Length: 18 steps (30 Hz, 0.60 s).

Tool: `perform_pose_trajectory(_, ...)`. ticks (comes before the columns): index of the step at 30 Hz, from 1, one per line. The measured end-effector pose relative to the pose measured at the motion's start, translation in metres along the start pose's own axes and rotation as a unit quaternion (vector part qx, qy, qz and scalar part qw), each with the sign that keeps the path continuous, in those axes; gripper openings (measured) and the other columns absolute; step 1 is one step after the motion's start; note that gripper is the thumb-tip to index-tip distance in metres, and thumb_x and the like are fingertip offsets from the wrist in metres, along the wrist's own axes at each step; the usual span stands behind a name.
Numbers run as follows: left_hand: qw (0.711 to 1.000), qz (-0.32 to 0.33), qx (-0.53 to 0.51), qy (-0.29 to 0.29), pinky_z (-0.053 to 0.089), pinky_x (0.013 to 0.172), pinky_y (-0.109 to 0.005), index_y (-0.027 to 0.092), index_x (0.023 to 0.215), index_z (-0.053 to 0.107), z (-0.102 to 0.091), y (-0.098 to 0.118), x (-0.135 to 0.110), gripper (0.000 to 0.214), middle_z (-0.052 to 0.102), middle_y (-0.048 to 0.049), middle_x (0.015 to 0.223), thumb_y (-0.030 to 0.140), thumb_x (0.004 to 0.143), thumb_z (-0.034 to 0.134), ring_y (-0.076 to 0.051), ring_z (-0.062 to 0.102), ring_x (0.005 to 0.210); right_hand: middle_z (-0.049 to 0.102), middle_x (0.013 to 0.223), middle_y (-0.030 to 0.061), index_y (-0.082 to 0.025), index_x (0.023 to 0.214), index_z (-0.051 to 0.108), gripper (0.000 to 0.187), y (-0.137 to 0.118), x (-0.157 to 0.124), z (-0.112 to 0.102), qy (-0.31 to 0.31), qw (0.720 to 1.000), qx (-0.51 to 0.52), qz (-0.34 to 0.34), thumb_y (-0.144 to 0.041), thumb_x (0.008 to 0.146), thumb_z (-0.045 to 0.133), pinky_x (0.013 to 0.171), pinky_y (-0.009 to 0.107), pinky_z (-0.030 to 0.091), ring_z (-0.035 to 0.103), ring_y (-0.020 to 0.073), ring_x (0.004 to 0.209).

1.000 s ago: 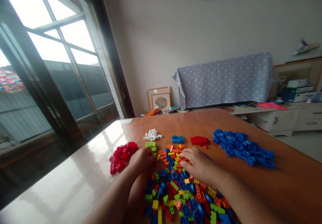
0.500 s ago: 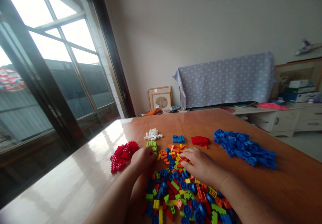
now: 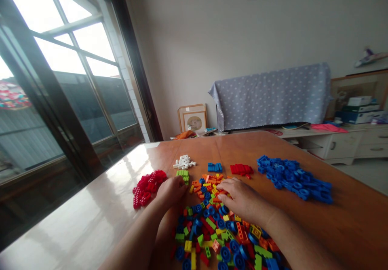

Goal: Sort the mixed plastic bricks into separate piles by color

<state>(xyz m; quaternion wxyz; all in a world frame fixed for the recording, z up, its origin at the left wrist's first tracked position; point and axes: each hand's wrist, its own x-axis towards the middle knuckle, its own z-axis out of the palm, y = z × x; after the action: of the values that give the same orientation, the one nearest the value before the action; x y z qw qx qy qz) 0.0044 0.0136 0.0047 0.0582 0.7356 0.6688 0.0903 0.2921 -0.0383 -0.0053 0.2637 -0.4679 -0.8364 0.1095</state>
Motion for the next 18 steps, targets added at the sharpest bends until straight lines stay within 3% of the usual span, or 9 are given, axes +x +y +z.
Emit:
perform_pose_trajectory(13,1.0,-0.002,0.001,0.008,0.04,0.068,-0.026,0.023,0.093,0.067,-0.004,0.003,-0.004,0.018,0.074,-0.005,0.093,0.036,0.084,0.058,-0.021,0.066,0.085,0.071,0.123,0.0111,-0.022,0.117,0.074,0.034,-0.001,0.001,-0.007,0.015,1.0,0.005,0.007,-0.032,0.09,0.056,0.103,0.043,0.046,0.062,0.0286,0.115)
perform_pose_trajectory(18,0.997,0.064,-0.027,0.019,0.033,0.059,-0.025,0.023,0.086,0.066,-0.011,0.013,-0.016,0.014,0.071,-0.0028,0.084,0.031,0.085,0.055,-0.018,0.063,0.074,0.071,0.122,0.01,-0.023,0.117,0.074,0.034,-0.003,0.0,-0.009,0.011,1.0,-0.009,0.004,-0.031,0.09,0.055,0.105,0.043,0.045,0.062,0.0279,0.116)
